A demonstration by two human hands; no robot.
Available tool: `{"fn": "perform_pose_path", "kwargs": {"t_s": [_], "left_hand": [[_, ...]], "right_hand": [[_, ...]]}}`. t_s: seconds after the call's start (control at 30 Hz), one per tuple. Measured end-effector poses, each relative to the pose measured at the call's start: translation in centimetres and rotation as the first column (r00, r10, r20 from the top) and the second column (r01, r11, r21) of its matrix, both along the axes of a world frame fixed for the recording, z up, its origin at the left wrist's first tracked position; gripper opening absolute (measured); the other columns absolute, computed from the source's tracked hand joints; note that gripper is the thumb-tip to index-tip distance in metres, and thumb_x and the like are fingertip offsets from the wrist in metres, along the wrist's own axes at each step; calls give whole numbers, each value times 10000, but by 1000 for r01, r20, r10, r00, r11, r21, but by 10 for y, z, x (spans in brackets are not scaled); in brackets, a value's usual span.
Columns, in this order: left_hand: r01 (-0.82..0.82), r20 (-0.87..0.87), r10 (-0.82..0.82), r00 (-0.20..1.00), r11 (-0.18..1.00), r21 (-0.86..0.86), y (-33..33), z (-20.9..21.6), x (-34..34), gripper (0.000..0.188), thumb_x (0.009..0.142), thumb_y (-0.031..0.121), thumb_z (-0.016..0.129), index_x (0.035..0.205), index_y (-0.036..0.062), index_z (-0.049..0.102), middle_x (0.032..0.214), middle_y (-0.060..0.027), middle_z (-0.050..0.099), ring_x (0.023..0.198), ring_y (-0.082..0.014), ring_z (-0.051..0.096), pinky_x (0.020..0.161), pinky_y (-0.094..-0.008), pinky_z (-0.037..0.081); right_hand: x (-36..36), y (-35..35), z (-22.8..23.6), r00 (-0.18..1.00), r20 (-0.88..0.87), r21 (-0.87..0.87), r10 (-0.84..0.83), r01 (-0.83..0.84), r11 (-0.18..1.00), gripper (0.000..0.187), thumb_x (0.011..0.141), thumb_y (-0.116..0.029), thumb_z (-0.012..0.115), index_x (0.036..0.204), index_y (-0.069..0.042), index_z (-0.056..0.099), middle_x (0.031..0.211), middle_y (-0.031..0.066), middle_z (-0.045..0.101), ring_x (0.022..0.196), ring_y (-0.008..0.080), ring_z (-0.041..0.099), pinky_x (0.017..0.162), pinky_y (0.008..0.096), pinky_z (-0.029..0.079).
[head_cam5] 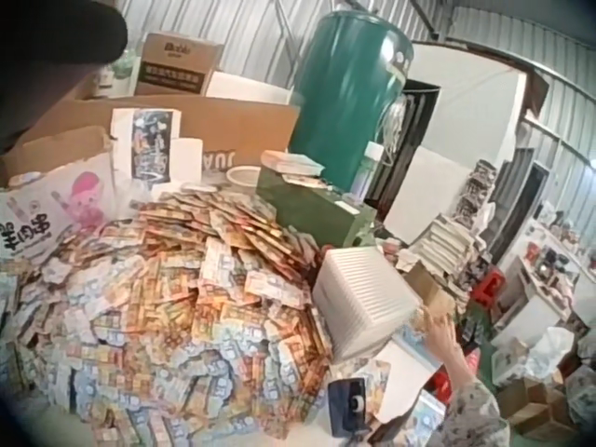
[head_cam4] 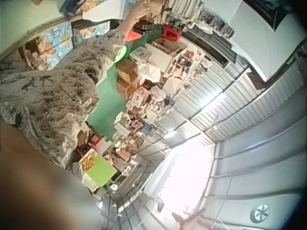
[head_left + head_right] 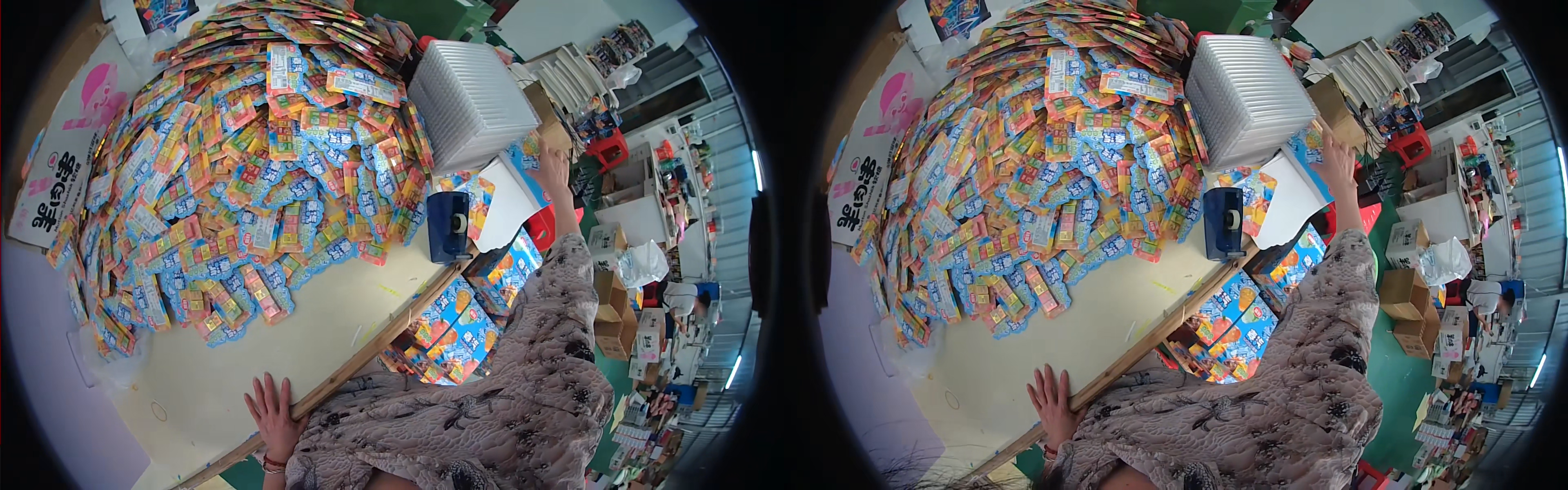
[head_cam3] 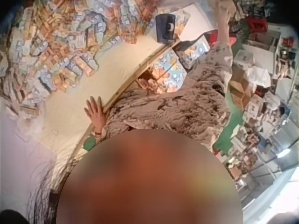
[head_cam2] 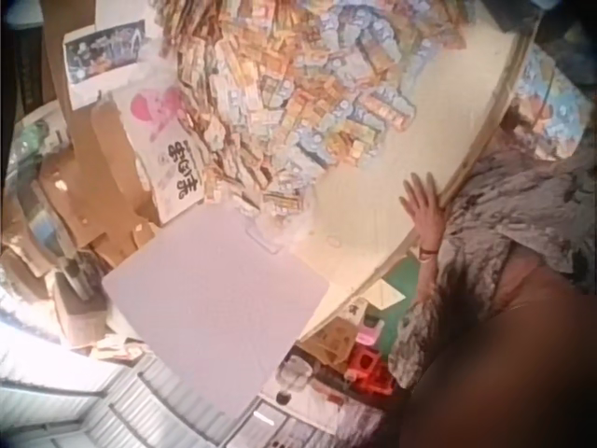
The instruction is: Packing stacks of colorful sachets into display boxes on a workbench.
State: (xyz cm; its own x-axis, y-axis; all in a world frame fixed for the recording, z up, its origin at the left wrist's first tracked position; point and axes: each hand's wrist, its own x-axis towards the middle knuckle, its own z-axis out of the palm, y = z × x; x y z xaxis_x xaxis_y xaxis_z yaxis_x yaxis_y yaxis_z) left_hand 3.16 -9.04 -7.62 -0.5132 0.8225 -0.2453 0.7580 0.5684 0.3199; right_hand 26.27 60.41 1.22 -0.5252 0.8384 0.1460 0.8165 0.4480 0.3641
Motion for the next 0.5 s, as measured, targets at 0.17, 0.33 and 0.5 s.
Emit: {"fn": "perform_pose_path", "kwargs": {"t_s": [0.17,0.33,0.5], "left_hand": [[23,-11,-23,1000,999,31,0,-8,1,1041,524,271,856,1432,174,357,1534,-160,216,1429,-378,143,1146,-577,82],[16,-39,-13,999,997,75,-5,-7,4,1085,494,242,867,1440,172,338,1540,-157,202,1430,-372,142,1148,-569,85],[41,-66,-32,997,990,138,-5,-10,5,1049,535,254,851,1440,143,332,1532,-158,221,1431,-375,143,1144,-576,83]], "right_hand": [[30,-7,22,921,-367,248,133,-40,968,266,818,-294,666,955,-73,609,744,111,656,749,333,649,717,462,446],[28,-34,88,789,-602,321,127,93,942,307,859,-344,629,994,-68,614,763,124,659,757,334,650,625,431,479],[36,-76,143,885,-461,576,62,245,779,269,883,-343,581,965,-92,634,820,138,662,783,342,642,671,464,487]]}}
